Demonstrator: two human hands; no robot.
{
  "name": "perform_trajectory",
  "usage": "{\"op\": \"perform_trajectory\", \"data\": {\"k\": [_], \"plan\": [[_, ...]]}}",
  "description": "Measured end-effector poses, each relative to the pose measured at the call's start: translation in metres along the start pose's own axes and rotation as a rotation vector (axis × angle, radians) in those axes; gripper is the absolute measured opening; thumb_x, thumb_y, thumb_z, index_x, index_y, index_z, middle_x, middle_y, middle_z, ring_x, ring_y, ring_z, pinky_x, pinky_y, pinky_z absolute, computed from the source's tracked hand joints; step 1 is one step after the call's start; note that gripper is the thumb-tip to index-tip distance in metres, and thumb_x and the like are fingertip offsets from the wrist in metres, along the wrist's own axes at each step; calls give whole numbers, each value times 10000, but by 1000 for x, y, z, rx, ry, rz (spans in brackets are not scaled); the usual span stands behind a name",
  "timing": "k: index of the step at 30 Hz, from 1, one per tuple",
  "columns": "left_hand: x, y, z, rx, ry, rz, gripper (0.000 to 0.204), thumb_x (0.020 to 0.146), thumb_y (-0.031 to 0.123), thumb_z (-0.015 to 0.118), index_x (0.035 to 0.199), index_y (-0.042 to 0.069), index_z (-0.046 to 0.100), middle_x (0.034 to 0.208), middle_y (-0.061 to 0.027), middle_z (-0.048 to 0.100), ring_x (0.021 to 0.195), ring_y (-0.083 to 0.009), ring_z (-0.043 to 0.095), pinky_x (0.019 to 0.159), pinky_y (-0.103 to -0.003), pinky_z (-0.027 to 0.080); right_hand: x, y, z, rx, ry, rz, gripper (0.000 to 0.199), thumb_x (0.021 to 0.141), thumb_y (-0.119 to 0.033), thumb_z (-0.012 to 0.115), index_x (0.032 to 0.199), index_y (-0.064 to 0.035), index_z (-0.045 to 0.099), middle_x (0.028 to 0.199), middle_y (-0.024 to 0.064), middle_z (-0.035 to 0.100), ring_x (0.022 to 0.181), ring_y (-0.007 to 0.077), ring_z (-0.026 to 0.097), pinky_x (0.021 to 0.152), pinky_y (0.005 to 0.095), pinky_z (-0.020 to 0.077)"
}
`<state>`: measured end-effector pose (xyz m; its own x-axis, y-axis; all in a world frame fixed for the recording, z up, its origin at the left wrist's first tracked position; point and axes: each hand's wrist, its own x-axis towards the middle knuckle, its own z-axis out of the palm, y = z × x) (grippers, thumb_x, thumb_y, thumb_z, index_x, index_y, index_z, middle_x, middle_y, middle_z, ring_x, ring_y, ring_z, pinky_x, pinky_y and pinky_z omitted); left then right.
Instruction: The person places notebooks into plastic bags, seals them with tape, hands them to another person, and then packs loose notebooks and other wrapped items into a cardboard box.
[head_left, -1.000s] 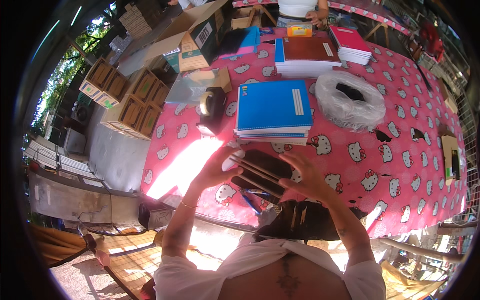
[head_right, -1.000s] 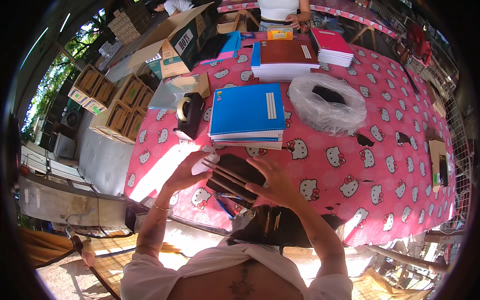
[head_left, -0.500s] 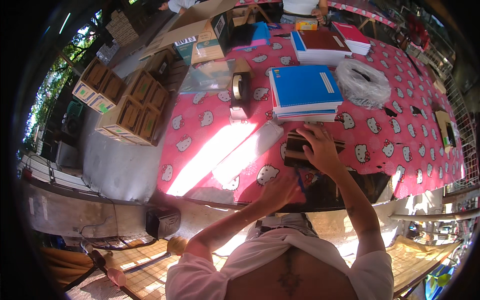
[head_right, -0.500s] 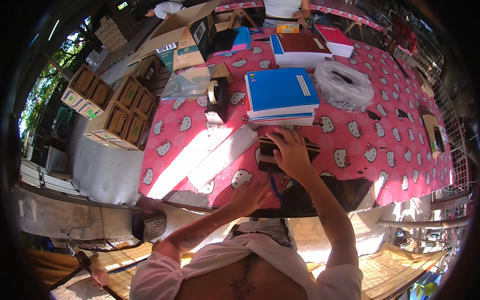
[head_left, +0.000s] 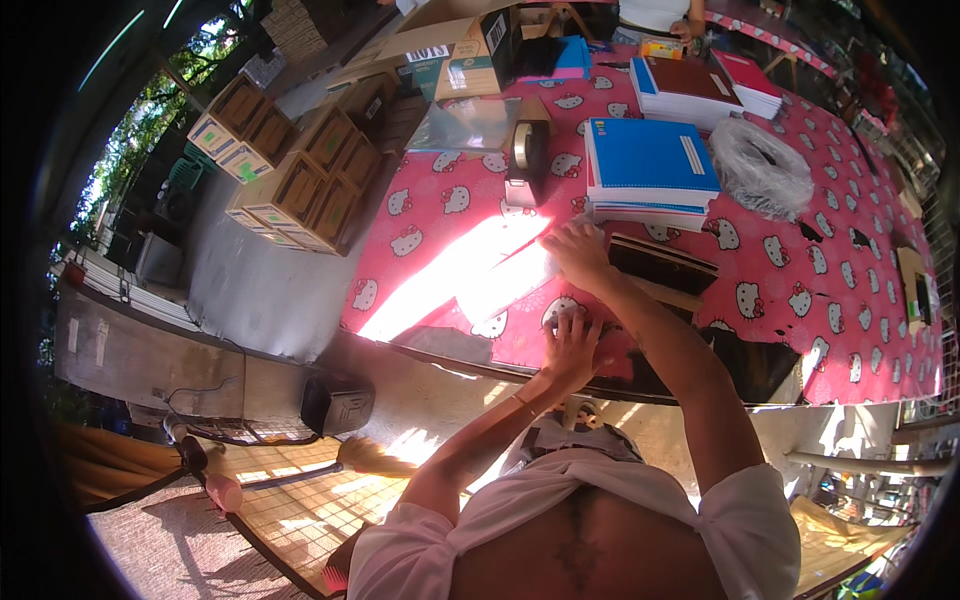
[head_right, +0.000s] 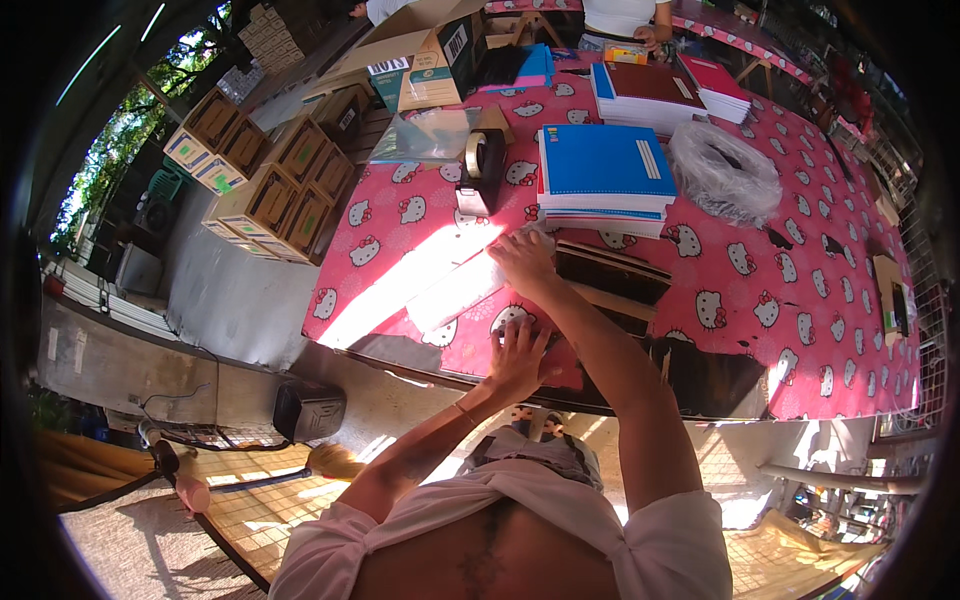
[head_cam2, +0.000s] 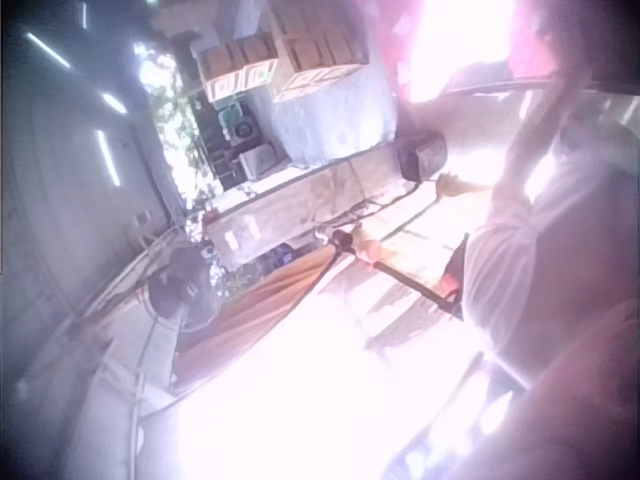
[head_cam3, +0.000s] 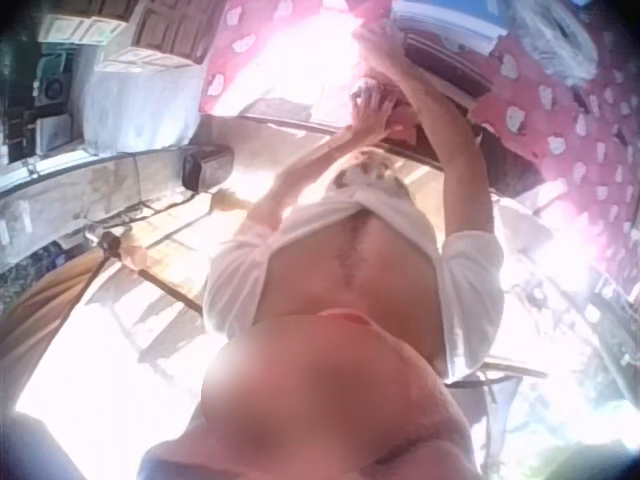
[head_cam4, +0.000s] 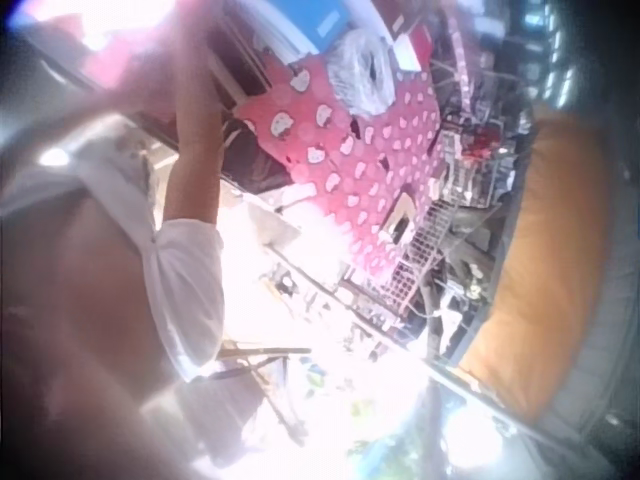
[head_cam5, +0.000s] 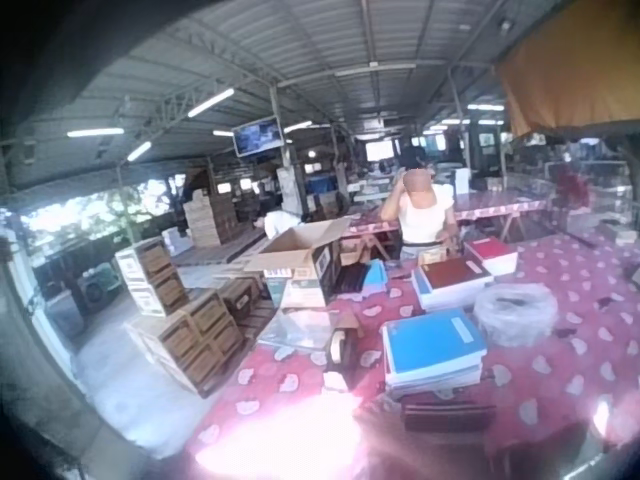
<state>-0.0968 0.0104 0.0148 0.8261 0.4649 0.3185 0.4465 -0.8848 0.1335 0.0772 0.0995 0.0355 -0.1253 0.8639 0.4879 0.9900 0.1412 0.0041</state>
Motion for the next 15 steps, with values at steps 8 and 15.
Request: {"op": "perform_trajectory", "data": {"k": [8, 15], "plan": [[-42, -72, -66, -591, 83, -379, 394, 994, 214, 546, 1356, 59, 547, 966, -190, 654, 876, -299, 662, 746, -421, 545, -24, 7, 5, -43, -40, 95, 766, 635, -192, 836, 1340, -193, 537, 1276, 55, 536, 1276, 323, 463, 1079, 525, 328], [27, -131, -115, -790, -214, -715, 285, 976, 261, 572, 1144, 56, 678, 869, -156, 709, 741, -141, 686, 610, -324, 520, -9, 3, -2, 178, -232, -7, 673, 701, -87, 733, 1342, -194, 555, 1418, 126, 466, 1364, 390, 362, 1123, 539, 271]]}}
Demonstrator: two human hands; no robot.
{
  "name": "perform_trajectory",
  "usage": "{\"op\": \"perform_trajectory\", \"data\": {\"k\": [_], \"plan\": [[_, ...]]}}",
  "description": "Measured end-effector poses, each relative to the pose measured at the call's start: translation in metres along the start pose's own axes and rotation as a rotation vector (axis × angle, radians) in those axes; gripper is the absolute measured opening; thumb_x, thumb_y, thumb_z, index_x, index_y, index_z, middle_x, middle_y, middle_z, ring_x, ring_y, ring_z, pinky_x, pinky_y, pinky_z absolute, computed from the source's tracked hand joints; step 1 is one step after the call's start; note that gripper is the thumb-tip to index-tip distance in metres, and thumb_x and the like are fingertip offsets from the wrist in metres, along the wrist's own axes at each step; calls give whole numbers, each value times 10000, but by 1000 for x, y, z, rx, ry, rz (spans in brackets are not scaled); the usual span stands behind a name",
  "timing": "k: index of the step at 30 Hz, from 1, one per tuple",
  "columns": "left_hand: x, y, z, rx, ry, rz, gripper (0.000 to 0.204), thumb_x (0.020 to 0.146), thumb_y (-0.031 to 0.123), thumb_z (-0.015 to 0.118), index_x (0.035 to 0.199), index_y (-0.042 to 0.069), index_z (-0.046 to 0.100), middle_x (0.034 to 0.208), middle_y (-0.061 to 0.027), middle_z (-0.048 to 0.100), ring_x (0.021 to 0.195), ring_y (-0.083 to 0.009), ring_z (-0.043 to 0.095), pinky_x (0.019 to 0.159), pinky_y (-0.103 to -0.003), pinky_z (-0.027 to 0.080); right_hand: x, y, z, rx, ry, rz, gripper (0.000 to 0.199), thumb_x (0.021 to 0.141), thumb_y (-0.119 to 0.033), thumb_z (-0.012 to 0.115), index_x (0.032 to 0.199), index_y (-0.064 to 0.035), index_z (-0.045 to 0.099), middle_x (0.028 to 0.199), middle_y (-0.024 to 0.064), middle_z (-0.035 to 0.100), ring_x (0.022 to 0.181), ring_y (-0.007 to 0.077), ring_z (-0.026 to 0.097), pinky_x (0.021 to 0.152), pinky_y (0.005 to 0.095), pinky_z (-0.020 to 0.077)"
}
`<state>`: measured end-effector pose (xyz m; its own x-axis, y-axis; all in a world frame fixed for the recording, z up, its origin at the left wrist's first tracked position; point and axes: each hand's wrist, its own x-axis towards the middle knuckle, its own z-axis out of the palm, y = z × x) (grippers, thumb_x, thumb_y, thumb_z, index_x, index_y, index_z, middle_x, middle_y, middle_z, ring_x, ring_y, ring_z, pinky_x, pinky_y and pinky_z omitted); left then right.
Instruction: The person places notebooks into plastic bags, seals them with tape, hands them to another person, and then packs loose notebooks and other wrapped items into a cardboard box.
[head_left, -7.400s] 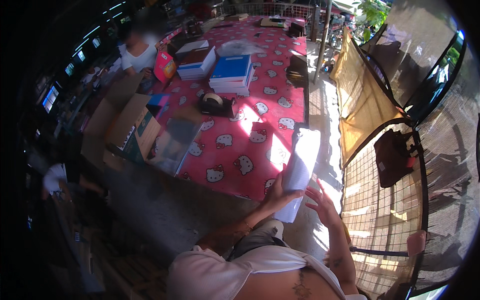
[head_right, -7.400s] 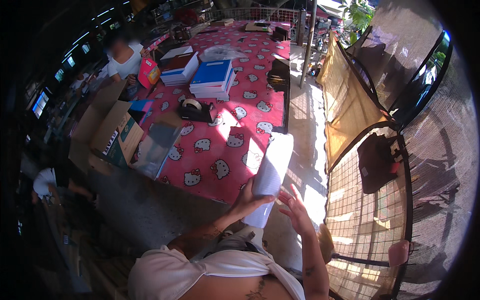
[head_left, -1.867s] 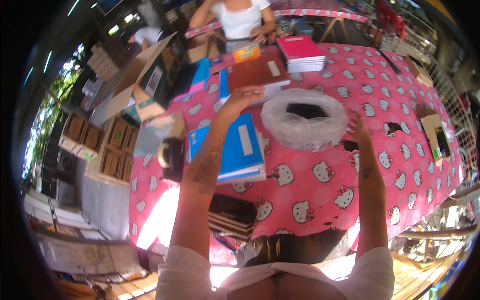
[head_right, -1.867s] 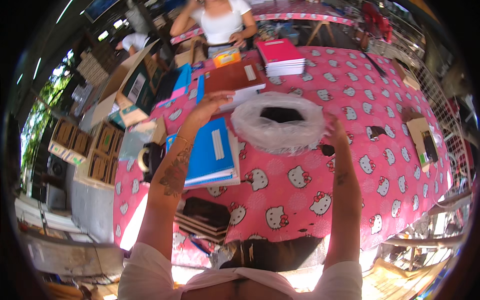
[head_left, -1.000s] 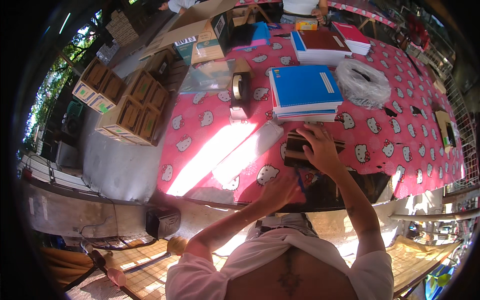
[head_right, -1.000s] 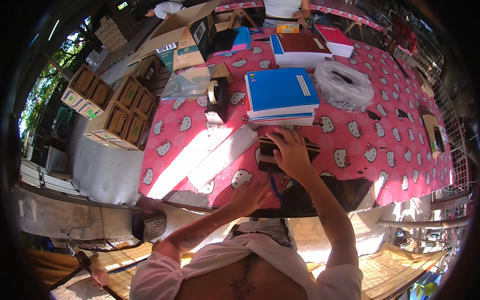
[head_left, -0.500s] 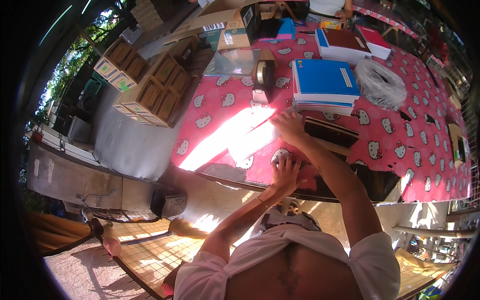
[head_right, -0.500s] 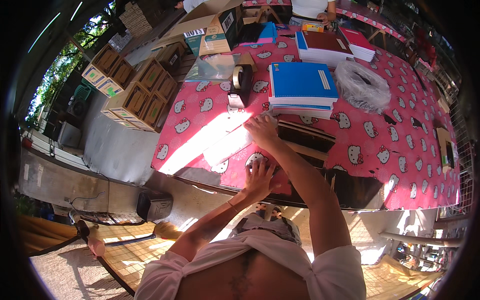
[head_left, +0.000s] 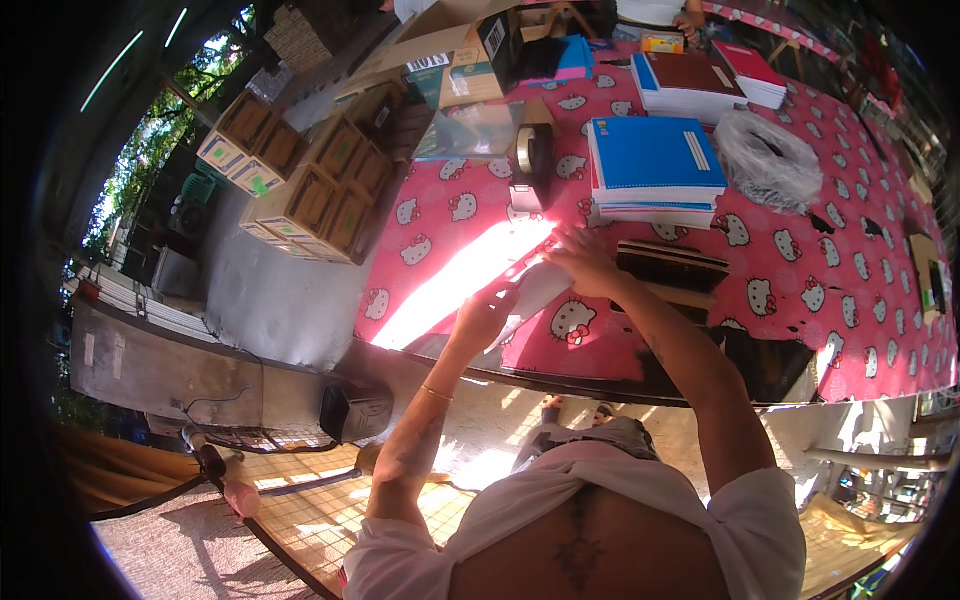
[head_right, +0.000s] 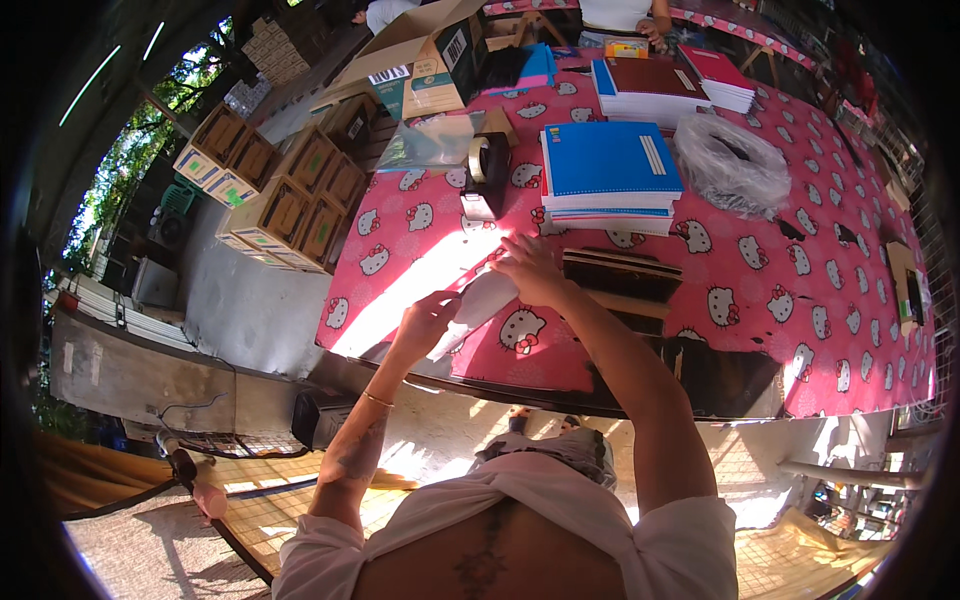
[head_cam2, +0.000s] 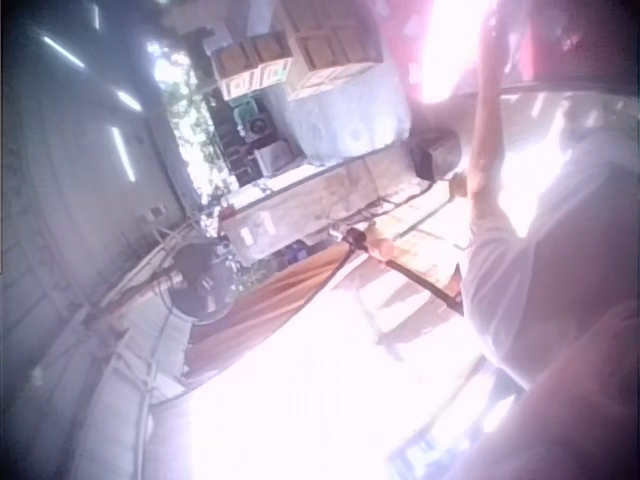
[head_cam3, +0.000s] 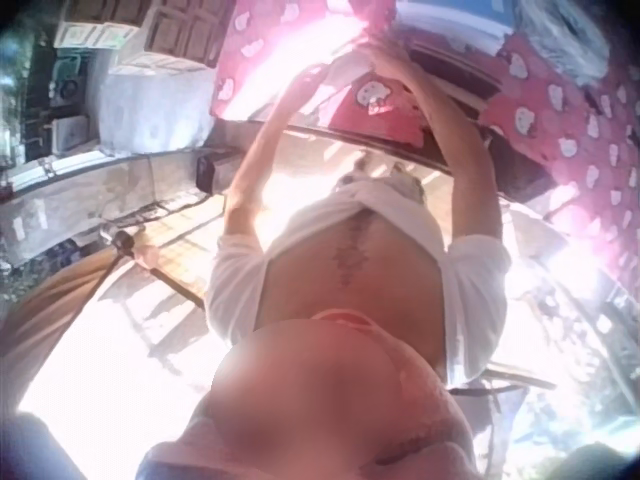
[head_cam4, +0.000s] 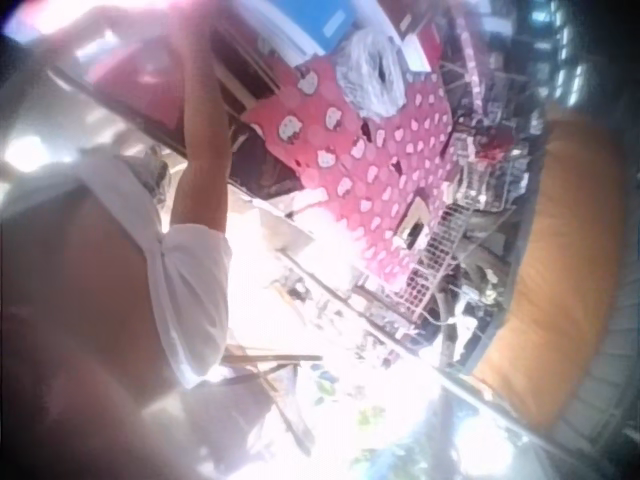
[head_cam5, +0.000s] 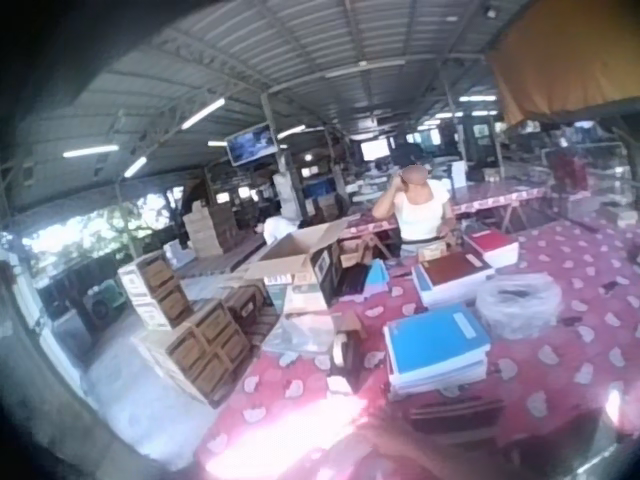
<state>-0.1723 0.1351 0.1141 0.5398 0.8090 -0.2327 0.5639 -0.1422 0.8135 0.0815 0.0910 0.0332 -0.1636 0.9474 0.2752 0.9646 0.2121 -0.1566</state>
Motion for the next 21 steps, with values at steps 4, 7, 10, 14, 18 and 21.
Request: {"op": "perform_trajectory", "data": {"k": [4, 7, 10, 14, 18, 21], "plan": [[41, 34, 2, 369, -69, 415, 257, 937, 249, 600, 1136, 139, 720, 860, -192, 690, 786, -293, 680, 704, -416, 529, 8, 9, 33, 218, 521, 704, 479, 801, -181, 696, 1273, -157, 617, 1421, 177, 484, 1324, 428, 399, 1063, 518, 350], [67, 57, 19, 800, -39, 548, 239, 885, 263, 659, 1095, 181, 740, 848, -158, 622, 849, -356, 633, 728, -471, 532, 5, 22, 54, 949, 505, 797, 387, 872, -215, 655, 1251, -146, 613, 1305, 183, 564, 1217, 404, 480, 978, 494, 413], [90, 47, 36, 872, 101, 784, 209, 883, 268, 652, 1046, 170, 740, 855, -131, 607, 875, -347, 617, 730, -456, 529, 9, 8, 72, 756, 626, 657, 331, 915, -237, 625, 1235, -152, 615, 1223, 180, 594, 1128, 378, 518, 931, 483, 432], [91, 34, 28, 886, -43, 771, 205, 889, 277, 627, 1017, 160, 736, 881, -115, 603, 884, -333, 605, 737, -466, 515, 8, 4, 81, 618, 702, 755, 283, 953, -269, 594, 1220, -178, 625, 1141, 183, 605, 1038, 354, 552, 904, 480, 440], [65, 33, -12, 1159, -217, 779, 212, 898, 288, 622, 1008, 148, 738, 908, -135, 618, 885, -326, 608, 736, -473, 515, 5, 14, 81, 562, 640, 828, 299, 974, -266, 557, 1252, -168, 605, 1163, 165, 602, 1097, 332, 538, 954, 443, 423], [80, 43, -5, 1078, -140, 817, 193, 900, 261, 610, 1003, 133, 713, 921, -139, 628, 882, -319, 615, 713, -450, 526, 12, 6, 75, 553, 522, 861, 323, 990, -249, 523, 1284, -128, 583, 1206, 142, 610, 1160, 313, 523, 1004, 406, 408]]}}
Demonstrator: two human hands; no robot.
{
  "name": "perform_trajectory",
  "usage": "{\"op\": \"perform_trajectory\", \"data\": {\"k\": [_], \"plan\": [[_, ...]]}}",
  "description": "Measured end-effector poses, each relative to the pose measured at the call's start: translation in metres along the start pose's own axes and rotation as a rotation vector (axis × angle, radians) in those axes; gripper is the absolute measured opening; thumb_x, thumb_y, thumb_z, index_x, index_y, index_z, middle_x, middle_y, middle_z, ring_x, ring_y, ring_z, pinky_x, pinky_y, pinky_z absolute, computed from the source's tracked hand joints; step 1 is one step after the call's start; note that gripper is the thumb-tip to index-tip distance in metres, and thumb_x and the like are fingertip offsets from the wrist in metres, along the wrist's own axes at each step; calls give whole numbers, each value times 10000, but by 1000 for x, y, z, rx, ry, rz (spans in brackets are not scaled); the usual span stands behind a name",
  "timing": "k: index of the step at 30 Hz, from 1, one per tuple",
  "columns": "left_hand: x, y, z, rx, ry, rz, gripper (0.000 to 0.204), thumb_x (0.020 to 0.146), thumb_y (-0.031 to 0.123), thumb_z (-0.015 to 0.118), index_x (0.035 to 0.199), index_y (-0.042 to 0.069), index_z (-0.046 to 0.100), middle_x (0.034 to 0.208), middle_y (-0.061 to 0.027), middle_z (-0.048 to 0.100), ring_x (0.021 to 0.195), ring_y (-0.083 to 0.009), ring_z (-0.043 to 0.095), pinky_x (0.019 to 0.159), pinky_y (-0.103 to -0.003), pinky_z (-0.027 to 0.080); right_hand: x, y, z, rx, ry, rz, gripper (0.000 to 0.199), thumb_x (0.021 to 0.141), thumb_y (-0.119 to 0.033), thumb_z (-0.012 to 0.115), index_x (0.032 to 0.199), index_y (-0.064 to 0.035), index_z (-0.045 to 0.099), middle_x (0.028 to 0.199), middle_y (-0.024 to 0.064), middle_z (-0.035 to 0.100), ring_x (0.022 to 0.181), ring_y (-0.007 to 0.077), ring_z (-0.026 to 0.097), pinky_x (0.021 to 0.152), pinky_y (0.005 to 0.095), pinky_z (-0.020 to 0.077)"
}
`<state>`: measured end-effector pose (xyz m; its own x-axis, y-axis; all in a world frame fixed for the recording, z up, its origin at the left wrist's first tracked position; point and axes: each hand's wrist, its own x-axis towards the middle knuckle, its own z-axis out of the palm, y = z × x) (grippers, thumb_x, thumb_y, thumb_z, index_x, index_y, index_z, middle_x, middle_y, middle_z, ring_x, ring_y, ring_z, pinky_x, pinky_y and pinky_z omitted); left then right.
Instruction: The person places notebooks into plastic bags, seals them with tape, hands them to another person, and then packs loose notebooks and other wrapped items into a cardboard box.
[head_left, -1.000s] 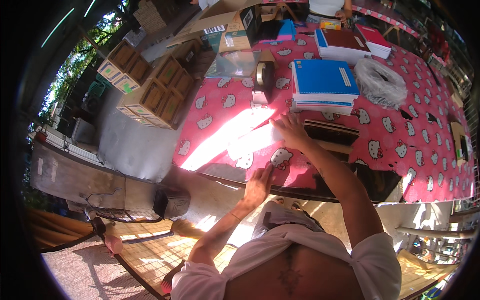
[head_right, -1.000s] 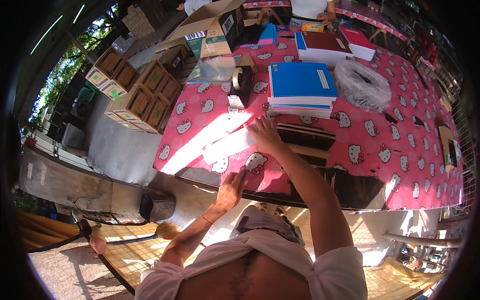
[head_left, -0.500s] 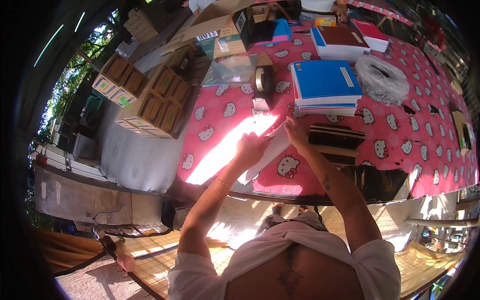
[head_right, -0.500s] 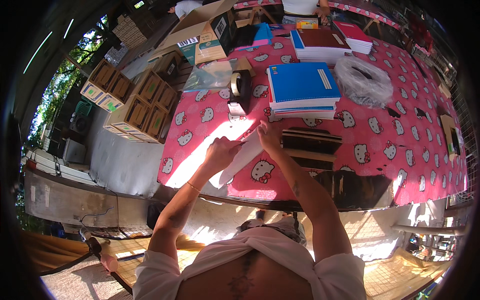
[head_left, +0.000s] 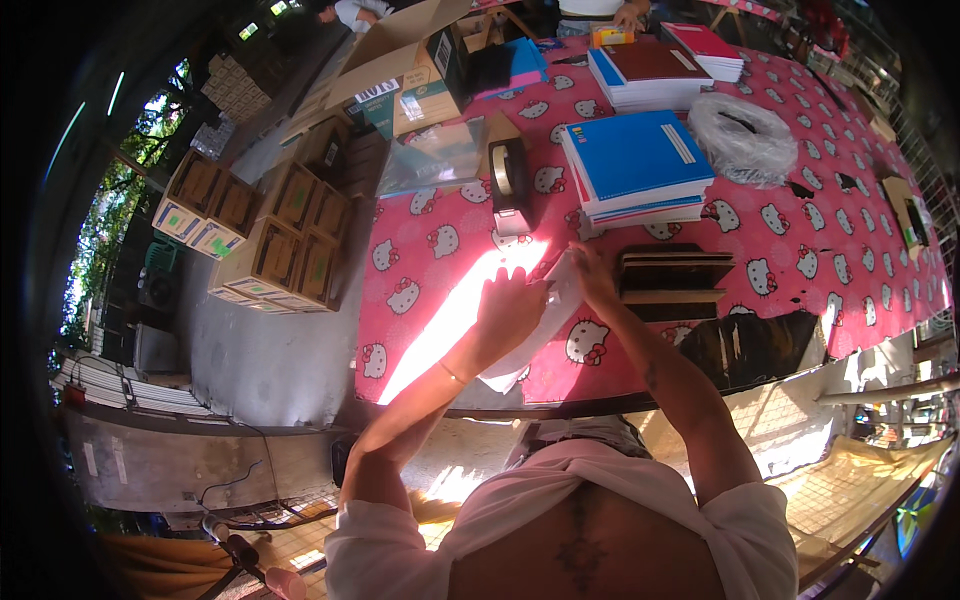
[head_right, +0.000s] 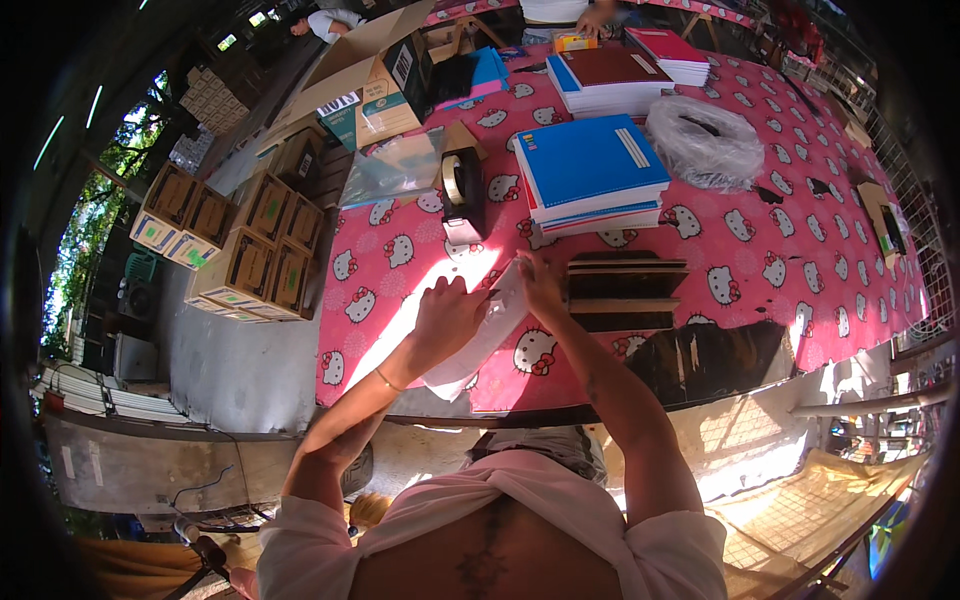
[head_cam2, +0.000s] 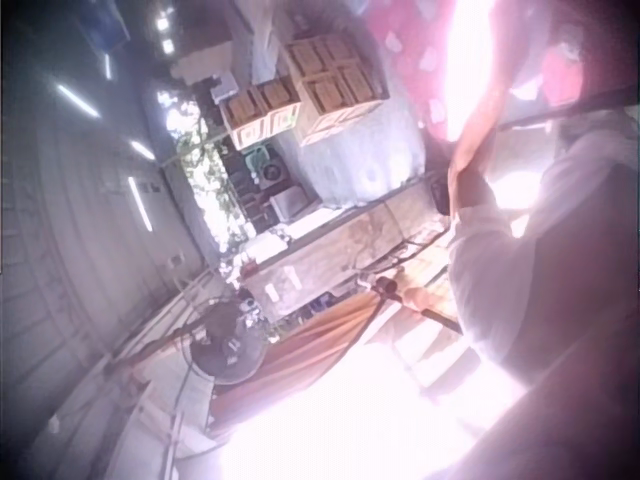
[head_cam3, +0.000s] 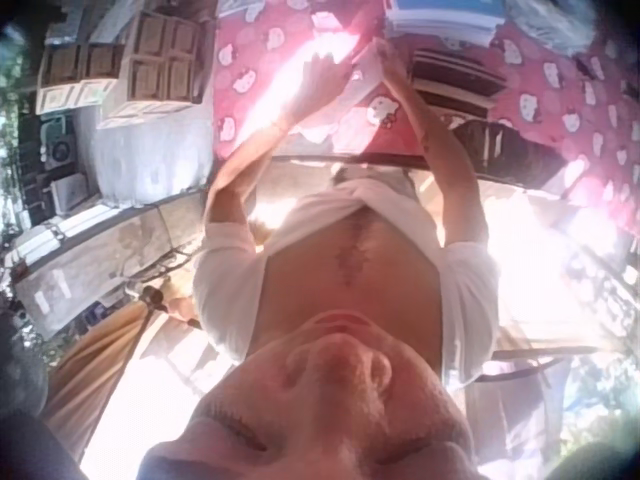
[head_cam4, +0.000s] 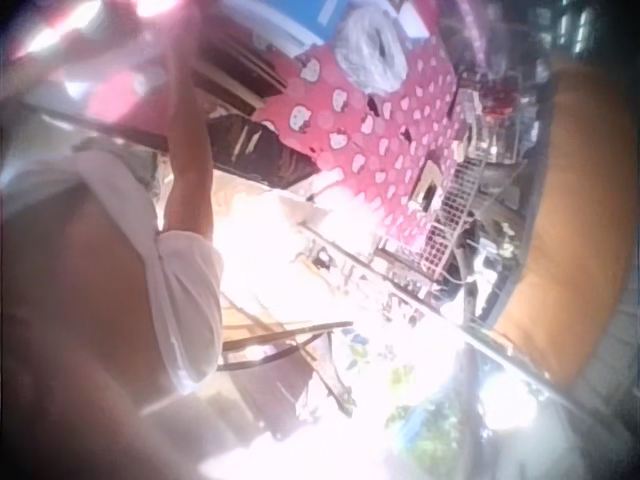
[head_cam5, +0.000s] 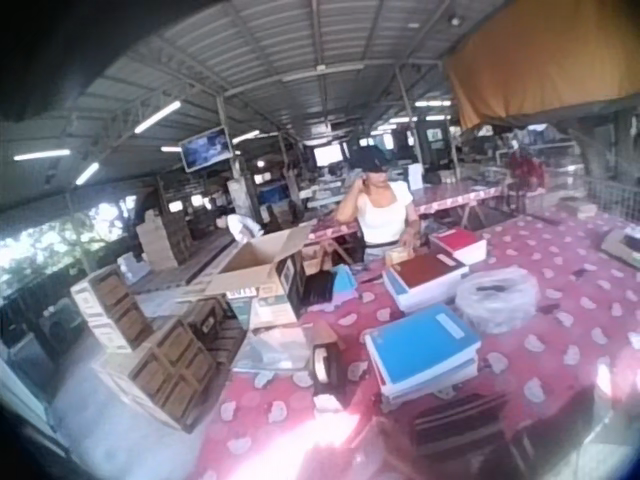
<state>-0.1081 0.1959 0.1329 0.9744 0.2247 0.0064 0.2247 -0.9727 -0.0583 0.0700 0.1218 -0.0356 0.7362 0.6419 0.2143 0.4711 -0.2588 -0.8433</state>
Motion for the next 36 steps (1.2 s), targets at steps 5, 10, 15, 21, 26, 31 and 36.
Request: {"op": "perform_trajectory", "data": {"k": [5, 10, 15, 21, 26, 31, 36], "plan": [[-19, 0, 24, -89, 12, -33, 214, 890, 259, 628, 1042, 137, 715, 921, -146, 631, 852, -342, 627, 725, -442, 538, -8, 1, -8, 9, 29, 51, 359, 989, -263, 528, 1318, -123, 561, 1233, 160, 595, 1177, 327, 519, 1017, 415, 406], [-32, -83, 54, -66, 372, -221, 258, 902, 302, 658, 1140, 220, 714, 897, -82, 640, 833, -286, 623, 721, -423, 542, -9, -3, -19, 106, 75, 20, 502, 955, -290, 586, 1431, -178, 475, 1308, 271, 470, 1197, 427, 466, 1037, 484, 376], [-67, -145, 133, 255, 425, -473, 346, 909, 308, 630, 1221, 158, 640, 1180, -200, 629, 1165, -412, 534, 967, -524, 451, -73, -58, 19, 164, 239, 174, 727, 928, -292, 631, 1524, -88, 268, 1388, 317, 342, 1272, 455, 413, 1076, 476, 358], [41, -43, 59, -970, -254, -110, 430, 790, 385, 740, 1021, 22, 732, 885, -171, 733, 811, -250, 710, 731, -379, 549, -83, -51, 10, 344, 217, 319, 820, 885, -187, 687, 1534, -65, 200, 1428, 299, 279, 1297, 449, 402, 1082, 461, 386], [65, -28, 40, -437, -492, -15, 399, 773, 390, 687, 908, 20, 748, 808, -164, 721, 714, -304, 700, 679, -415, 548, -85, -36, 16, 374, 157, 278, 861, 862, -130, 709, 1536, -67, 179, 1442, 289, 275, 1298, 461, 399, 1082, 465, 390], [61, -22, 47, -55, -72, 304, 312, 840, 281, 595, 884, 8, 741, 801, -183, 716, 696, -320, 701, 676, -415, 562, -84, -37, 11, 239, 198, 140, 881, 861, -178, 724, 1534, -48, 171, 1478, 305, 248, 1333, 458, 356, 1094, 476, 370], [56, -44, 49, -667, -506, -174, 263, 874, 231, 594, 870, 8, 734, 754, -168, 712, 660, -237, 719, 653, -344, 583, -82, -37, 3, 323, 109, 133, 874, 859, -188, 721, 1532, -41, 184, 1477, 298, 276, 1365, 452, 326, 1117, 476, 339]]}}
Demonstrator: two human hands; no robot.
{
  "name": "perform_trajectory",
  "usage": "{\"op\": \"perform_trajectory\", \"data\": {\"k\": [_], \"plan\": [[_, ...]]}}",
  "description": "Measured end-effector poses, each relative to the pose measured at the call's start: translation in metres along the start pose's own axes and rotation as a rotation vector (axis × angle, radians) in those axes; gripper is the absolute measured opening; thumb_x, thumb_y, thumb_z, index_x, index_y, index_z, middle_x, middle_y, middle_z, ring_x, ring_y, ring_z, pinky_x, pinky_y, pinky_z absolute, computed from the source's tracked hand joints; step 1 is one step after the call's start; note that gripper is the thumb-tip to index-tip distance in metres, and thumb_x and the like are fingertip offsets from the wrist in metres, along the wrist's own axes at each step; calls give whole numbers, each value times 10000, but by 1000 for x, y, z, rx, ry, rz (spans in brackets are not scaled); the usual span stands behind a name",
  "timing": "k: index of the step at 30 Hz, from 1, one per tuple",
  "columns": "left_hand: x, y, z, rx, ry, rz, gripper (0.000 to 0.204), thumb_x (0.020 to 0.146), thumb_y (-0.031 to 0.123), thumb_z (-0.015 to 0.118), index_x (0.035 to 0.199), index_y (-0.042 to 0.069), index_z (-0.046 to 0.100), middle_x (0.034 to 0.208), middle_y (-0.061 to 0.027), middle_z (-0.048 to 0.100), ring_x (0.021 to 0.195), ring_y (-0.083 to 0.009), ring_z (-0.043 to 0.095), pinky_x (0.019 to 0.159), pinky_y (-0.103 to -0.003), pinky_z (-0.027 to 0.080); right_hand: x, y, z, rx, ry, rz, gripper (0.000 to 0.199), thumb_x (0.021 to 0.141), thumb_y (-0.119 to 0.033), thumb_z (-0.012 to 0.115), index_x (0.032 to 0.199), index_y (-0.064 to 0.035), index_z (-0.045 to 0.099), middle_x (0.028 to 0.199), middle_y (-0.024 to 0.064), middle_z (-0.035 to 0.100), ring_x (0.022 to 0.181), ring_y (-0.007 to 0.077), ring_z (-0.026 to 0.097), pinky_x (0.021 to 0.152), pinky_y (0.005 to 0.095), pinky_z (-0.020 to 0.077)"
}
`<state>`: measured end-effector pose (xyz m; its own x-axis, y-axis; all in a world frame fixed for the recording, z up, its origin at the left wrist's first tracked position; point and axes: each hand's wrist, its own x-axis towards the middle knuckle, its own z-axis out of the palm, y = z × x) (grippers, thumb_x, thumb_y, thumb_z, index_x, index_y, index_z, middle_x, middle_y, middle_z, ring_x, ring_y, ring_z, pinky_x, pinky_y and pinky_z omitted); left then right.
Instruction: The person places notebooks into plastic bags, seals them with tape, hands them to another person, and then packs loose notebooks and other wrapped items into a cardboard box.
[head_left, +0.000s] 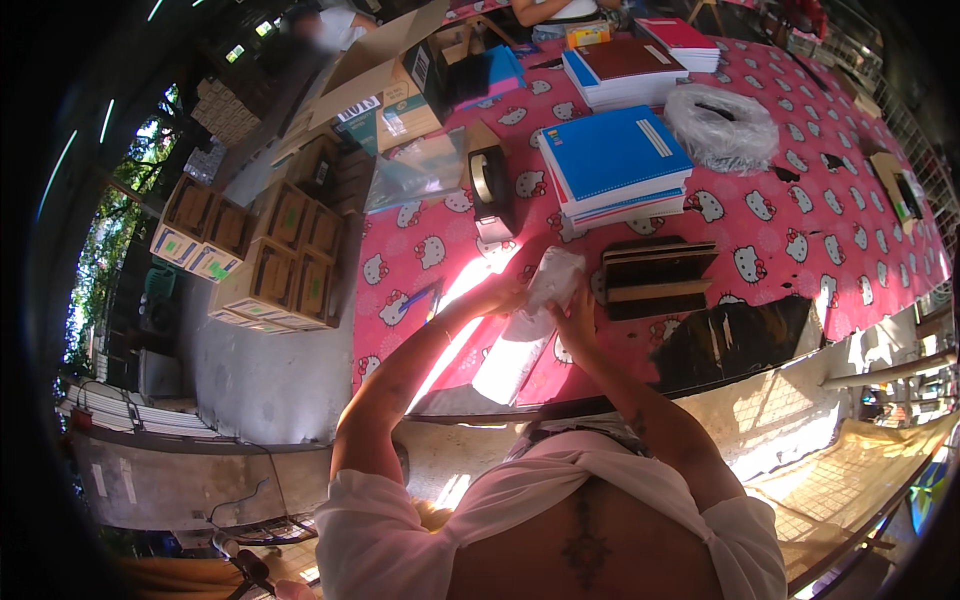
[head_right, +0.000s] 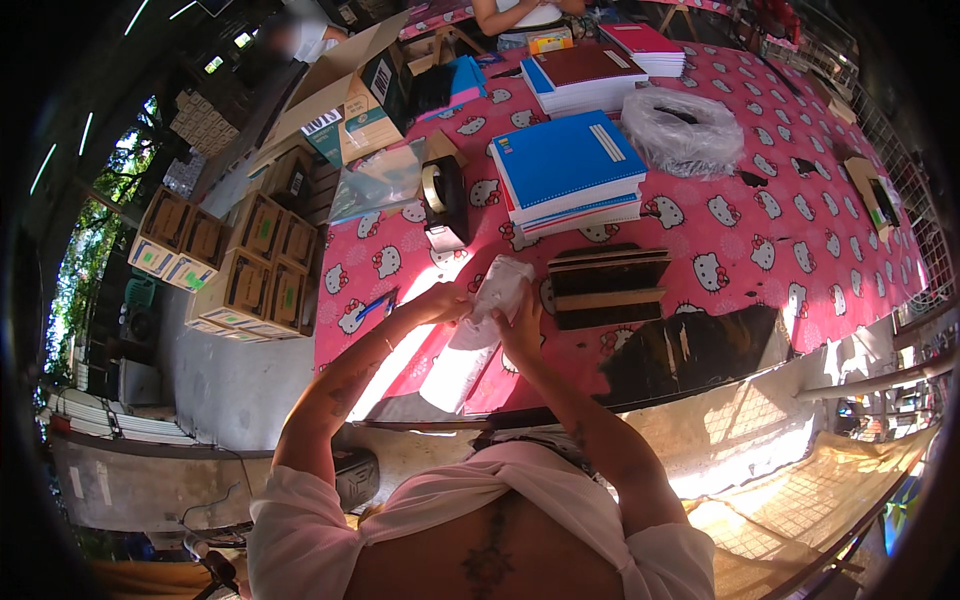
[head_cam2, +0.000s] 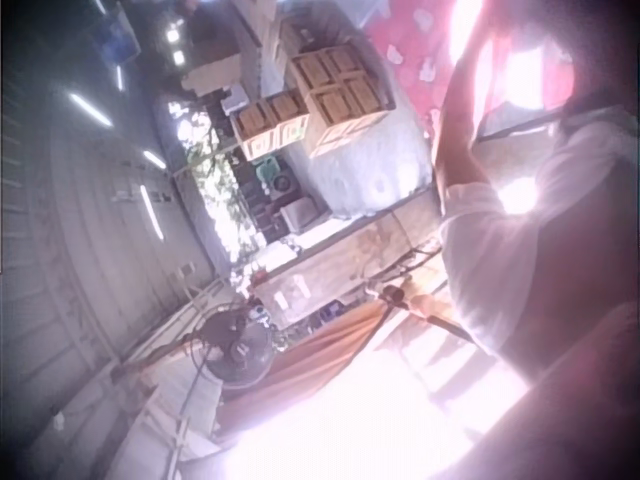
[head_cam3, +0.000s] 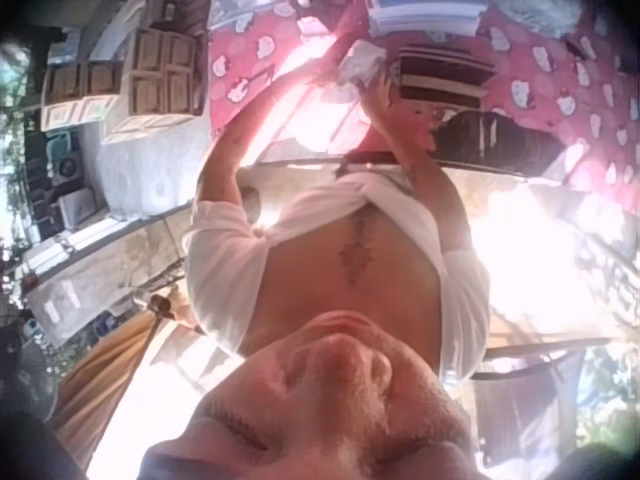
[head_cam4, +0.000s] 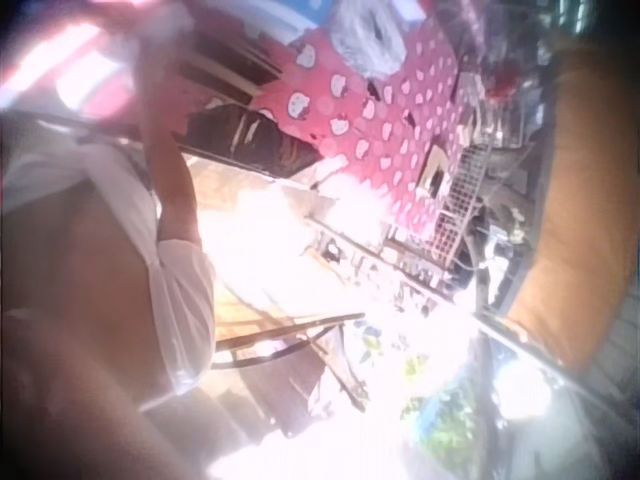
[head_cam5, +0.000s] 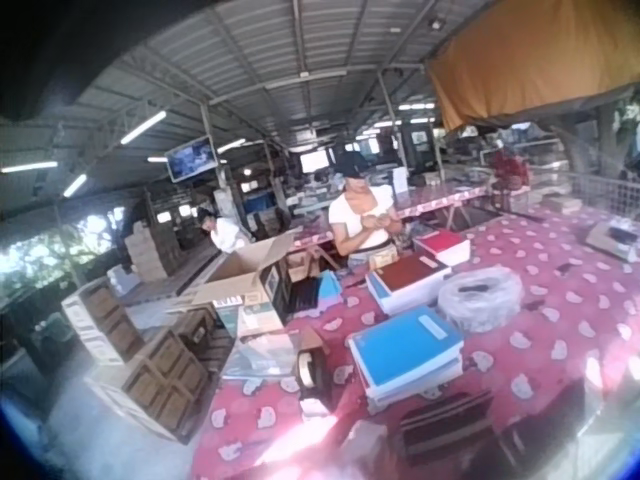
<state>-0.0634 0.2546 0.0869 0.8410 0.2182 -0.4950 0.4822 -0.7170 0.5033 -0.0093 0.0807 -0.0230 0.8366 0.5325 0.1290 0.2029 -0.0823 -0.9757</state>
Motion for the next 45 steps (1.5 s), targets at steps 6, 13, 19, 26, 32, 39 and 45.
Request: {"op": "perform_trajectory", "data": {"k": [6, 13, 19, 26, 32, 39, 45], "plan": [[-11, 19, -4, -128, -51, -49, 401, 852, 420, 647, 924, 38, 745, 757, -122, 726, 638, -197, 721, 630, -292, 580, 20, 22, -7, 20, -98, -25, 886, 841, -195, 721, 1535, -45, 192, 1487, 287, 309, 1367, 456, 335, 1130, 472, 320], [-24, 38, 25, -13, 218, -116, 642, 838, 626, 603, 949, 5, 723, 817, -181, 722, 734, -240, 727, 732, -364, 578, 32, 9, -10, -128, -283, 81, 970, 817, -321, 717, 1568, -100, 143, 1439, 333, 353, 1285, 502, 435, 1079, 496, 389], [-5, -36, 49, -100, 241, 122, 391, 914, 362, 646, 1000, -12, 718, 934, -190, 715, 788, -243, 722, 720, -352, 600, 30, 21, 1, -148, -194, -103, 903, 840, -253, 693, 1561, -93, 174, 1404, 374, 350, 1266, 513, 433, 1061, 499, 401], [-18, -5, 30, -474, 104, -119, 347, 889, 309, 711, 996, -21, 722, 909, -178, 708, 778, -227, 709, 684, -337, 613, 30, 1, -13, -44, -236, 14, 898, 824, -217, 713, 1541, -36, 204, 1416, 344, 361, 1266, 497, 418, 1070, 497, 383], [-17, 19, 31, 14, 215, -143, 425, 870, 466, 654, 928, 52, 732, 799, -131, 719, 712, -238, 704, 699, -351, 571, 29, -3, -14, -80, -172, -159, 903, 807, -210, 729, 1527, -5, 224, 1396, 332, 391, 1263, 485, 423, 1057, 511, 382], [-12, -47, 79, -739, 358, -20, 229, 921, 227, 622, 1036, 51, 713, 789, -98, 707, 637, -194, 669, 587, -366, 579, 25, -8, -3, 36, -275, -25, 822, 862, -170, 659, 1542, -44, 215, 1387, 318, 390, 1267, 474, 437, 1064, 492, 386], [-37, -35, 72, -727, 249, -104, 488, 898, 433, 721, 1071, -22, 684, 912, -80, 682, 791, -166, 645, 683, -336, 557, 25, -15, 5, 15, -253, 166, 990, 794, -353, 759, 1549, -57, 192, 1413, 312, 376, 1303, 463, 418, 1081, 484, 380]]}}
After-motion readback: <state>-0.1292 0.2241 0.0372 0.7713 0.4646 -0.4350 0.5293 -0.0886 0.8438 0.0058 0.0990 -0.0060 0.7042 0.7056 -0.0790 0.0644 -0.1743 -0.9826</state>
